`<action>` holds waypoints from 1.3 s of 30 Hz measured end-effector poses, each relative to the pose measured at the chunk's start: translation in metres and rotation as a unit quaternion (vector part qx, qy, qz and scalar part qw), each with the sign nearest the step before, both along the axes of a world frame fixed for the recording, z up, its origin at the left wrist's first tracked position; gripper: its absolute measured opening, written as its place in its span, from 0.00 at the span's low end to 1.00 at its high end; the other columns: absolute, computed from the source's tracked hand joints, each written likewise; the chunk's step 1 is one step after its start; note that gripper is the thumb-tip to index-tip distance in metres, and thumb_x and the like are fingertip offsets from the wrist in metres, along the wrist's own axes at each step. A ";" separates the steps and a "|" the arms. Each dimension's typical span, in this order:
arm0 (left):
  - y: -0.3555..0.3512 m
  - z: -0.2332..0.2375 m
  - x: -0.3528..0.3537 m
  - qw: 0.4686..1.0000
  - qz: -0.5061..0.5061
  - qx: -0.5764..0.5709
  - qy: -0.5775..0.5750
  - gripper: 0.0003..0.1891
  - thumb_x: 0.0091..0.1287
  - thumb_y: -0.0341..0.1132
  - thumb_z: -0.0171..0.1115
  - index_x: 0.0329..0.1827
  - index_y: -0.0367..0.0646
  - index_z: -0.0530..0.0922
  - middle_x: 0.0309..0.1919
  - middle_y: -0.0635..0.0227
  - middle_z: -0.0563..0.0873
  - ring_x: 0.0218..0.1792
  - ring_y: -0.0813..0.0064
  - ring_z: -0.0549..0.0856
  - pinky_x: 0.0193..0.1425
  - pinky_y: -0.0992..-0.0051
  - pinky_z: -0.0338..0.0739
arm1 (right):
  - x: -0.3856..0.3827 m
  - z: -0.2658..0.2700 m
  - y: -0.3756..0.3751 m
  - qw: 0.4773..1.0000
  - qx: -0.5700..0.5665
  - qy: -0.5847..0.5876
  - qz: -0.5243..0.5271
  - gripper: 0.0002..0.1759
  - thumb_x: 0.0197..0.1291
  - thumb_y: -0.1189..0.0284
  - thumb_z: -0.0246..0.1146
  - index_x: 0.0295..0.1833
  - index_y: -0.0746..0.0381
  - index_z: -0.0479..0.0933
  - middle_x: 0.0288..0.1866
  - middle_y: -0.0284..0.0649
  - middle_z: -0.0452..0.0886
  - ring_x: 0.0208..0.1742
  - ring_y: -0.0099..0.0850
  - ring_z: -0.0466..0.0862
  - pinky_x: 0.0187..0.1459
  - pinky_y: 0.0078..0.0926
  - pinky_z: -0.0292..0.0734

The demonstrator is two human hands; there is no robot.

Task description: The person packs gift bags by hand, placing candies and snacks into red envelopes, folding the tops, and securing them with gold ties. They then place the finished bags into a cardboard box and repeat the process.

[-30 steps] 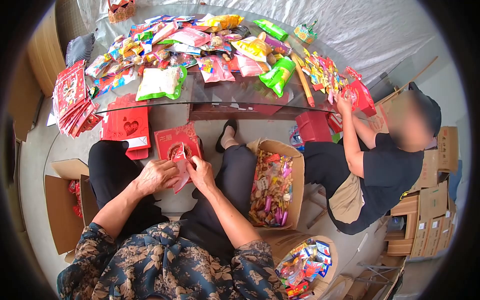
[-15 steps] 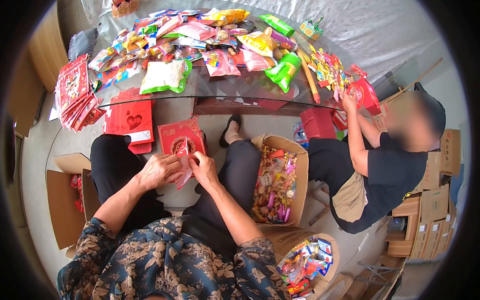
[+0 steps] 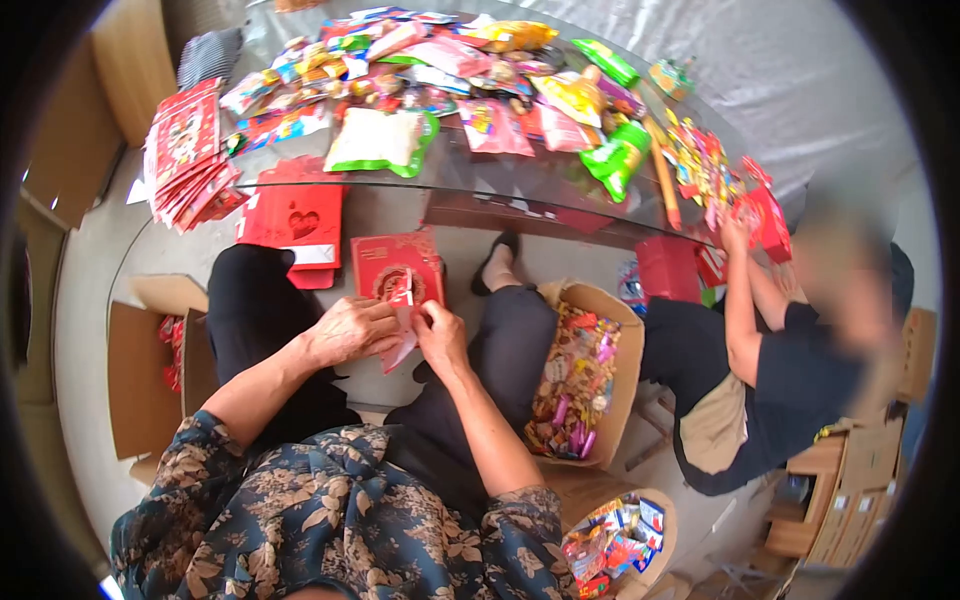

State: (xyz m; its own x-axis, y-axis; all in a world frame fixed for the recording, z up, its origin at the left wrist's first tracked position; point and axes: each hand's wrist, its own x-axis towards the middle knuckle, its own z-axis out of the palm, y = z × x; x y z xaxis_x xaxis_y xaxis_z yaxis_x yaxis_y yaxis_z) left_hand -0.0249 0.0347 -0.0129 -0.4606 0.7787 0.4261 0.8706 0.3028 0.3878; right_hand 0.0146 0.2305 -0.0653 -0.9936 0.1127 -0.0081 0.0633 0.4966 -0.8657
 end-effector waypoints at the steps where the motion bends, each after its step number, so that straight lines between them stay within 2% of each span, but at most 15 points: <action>1: 0.000 -0.003 0.000 1.000 0.005 -0.002 -0.003 0.10 0.59 0.38 0.68 0.33 0.44 0.76 0.29 0.65 0.77 0.31 0.62 0.83 0.37 0.63 0.78 | 0.000 0.000 0.000 1.000 0.005 0.005 -0.001 0.07 0.61 0.72 0.66 0.38 0.65 0.78 0.27 0.49 0.83 0.29 0.37 0.85 0.33 0.34 0.78; 5: -0.002 -0.004 -0.001 0.999 -0.008 -0.034 0.029 0.09 0.61 0.38 0.65 0.32 0.44 0.76 0.31 0.66 0.77 0.34 0.65 0.82 0.40 0.65 0.79 | -0.001 0.002 0.000 1.000 0.021 0.001 0.002 0.07 0.61 0.71 0.65 0.38 0.65 0.79 0.27 0.48 0.82 0.28 0.35 0.84 0.33 0.34 0.77; 9: -0.004 -0.008 0.001 1.000 0.005 0.004 0.028 0.10 0.61 0.39 0.66 0.33 0.43 0.76 0.30 0.65 0.77 0.35 0.64 0.82 0.43 0.65 0.79 | -0.001 0.007 0.000 0.999 0.044 -0.010 0.003 0.08 0.62 0.70 0.65 0.38 0.65 0.79 0.26 0.48 0.81 0.27 0.33 0.82 0.33 0.34 0.76; 10: -0.003 -0.015 0.000 0.998 0.003 0.039 0.041 0.10 0.61 0.39 0.66 0.33 0.43 0.76 0.30 0.65 0.78 0.35 0.64 0.82 0.42 0.64 0.79 | -0.001 0.008 0.000 0.999 0.051 -0.010 0.007 0.09 0.63 0.70 0.65 0.38 0.66 0.78 0.26 0.48 0.81 0.27 0.31 0.81 0.33 0.34 0.75; 16: -0.005 -0.024 0.000 0.999 0.002 0.037 0.018 0.12 0.61 0.40 0.65 0.33 0.41 0.75 0.29 0.64 0.78 0.34 0.63 0.83 0.41 0.64 0.78 | -0.003 0.012 -0.003 0.997 0.065 -0.043 0.018 0.13 0.65 0.68 0.63 0.36 0.69 0.76 0.23 0.45 0.78 0.26 0.27 0.73 0.33 0.32 0.74; 18: -0.006 -0.022 0.001 0.999 0.002 0.043 0.023 0.12 0.60 0.40 0.65 0.33 0.41 0.75 0.29 0.64 0.77 0.34 0.63 0.83 0.40 0.63 0.78 | -0.003 0.016 -0.005 0.997 0.064 -0.046 0.019 0.12 0.65 0.69 0.63 0.37 0.69 0.77 0.25 0.46 0.80 0.27 0.26 0.76 0.34 0.32 0.75; 21: -0.007 -0.023 0.001 0.999 -0.007 0.028 0.018 0.12 0.60 0.40 0.65 0.33 0.41 0.75 0.30 0.64 0.78 0.34 0.63 0.83 0.40 0.63 0.79 | -0.004 0.000 -0.004 0.999 0.042 -0.005 0.009 0.16 0.68 0.65 0.63 0.34 0.68 0.75 0.22 0.43 0.74 0.27 0.21 0.71 0.31 0.31 0.72; 23: -0.009 -0.019 0.000 0.999 -0.011 0.021 0.047 0.11 0.61 0.40 0.63 0.35 0.42 0.76 0.32 0.64 0.78 0.35 0.63 0.83 0.41 0.63 0.79 | -0.003 0.003 -0.005 0.994 0.103 0.008 0.019 0.10 0.67 0.69 0.62 0.41 0.66 0.80 0.31 0.52 0.82 0.31 0.30 0.84 0.36 0.33 0.77; 24: -0.009 -0.019 0.002 0.999 -0.008 -0.034 0.038 0.11 0.61 0.41 0.63 0.36 0.43 0.77 0.34 0.64 0.79 0.37 0.64 0.83 0.43 0.62 0.80 | -0.002 0.007 -0.007 0.994 0.107 0.011 0.017 0.09 0.66 0.70 0.62 0.43 0.64 0.81 0.34 0.53 0.83 0.33 0.35 0.86 0.37 0.34 0.78; 25: -0.009 -0.014 0.000 0.998 -0.020 -0.028 0.049 0.11 0.61 0.42 0.63 0.37 0.45 0.77 0.35 0.65 0.80 0.38 0.64 0.84 0.44 0.63 0.80 | -0.002 0.000 -0.003 0.996 0.086 0.024 0.019 0.08 0.65 0.71 0.62 0.43 0.63 0.82 0.33 0.52 0.83 0.33 0.35 0.86 0.37 0.34 0.79; 26: -0.009 -0.017 -0.001 0.998 -0.025 -0.054 0.018 0.10 0.61 0.42 0.64 0.37 0.46 0.78 0.34 0.65 0.80 0.38 0.64 0.84 0.45 0.63 0.80 | -0.003 -0.002 -0.002 0.998 0.056 -0.005 0.014 0.08 0.62 0.71 0.63 0.43 0.63 0.82 0.33 0.54 0.84 0.36 0.46 0.88 0.38 0.39 0.79; 28: -0.007 -0.015 -0.002 0.998 -0.016 -0.050 0.020 0.09 0.61 0.42 0.64 0.35 0.47 0.79 0.31 0.66 0.78 0.35 0.63 0.82 0.41 0.64 0.79 | -0.003 -0.001 -0.002 1.000 0.012 -0.026 -0.002 0.08 0.61 0.70 0.64 0.41 0.64 0.81 0.31 0.53 0.83 0.34 0.44 0.88 0.37 0.38 0.79; 30: -0.007 -0.018 -0.002 0.998 -0.011 -0.050 0.032 0.09 0.61 0.41 0.65 0.32 0.46 0.79 0.30 0.66 0.78 0.33 0.63 0.82 0.39 0.64 0.78 | -0.004 -0.007 0.001 0.999 0.030 -0.002 0.011 0.09 0.62 0.69 0.64 0.40 0.64 0.80 0.29 0.53 0.83 0.33 0.44 0.88 0.36 0.38 0.79; 36: -0.008 -0.015 -0.002 0.995 -0.032 -0.069 0.061 0.08 0.62 0.40 0.65 0.34 0.47 0.81 0.30 0.66 0.77 0.33 0.65 0.83 0.39 0.66 0.80 | -0.003 -0.011 0.004 0.999 0.036 -0.017 0.014 0.10 0.61 0.66 0.65 0.39 0.63 0.81 0.32 0.53 0.85 0.37 0.48 0.87 0.38 0.39 0.79; 39: -0.008 -0.021 -0.001 0.998 -0.019 -0.047 0.041 0.09 0.61 0.40 0.65 0.32 0.44 0.79 0.30 0.65 0.78 0.34 0.62 0.82 0.39 0.64 0.79 | -0.004 -0.016 0.004 0.999 0.041 -0.014 0.013 0.11 0.62 0.65 0.65 0.39 0.63 0.81 0.33 0.52 0.85 0.37 0.48 0.87 0.39 0.40 0.80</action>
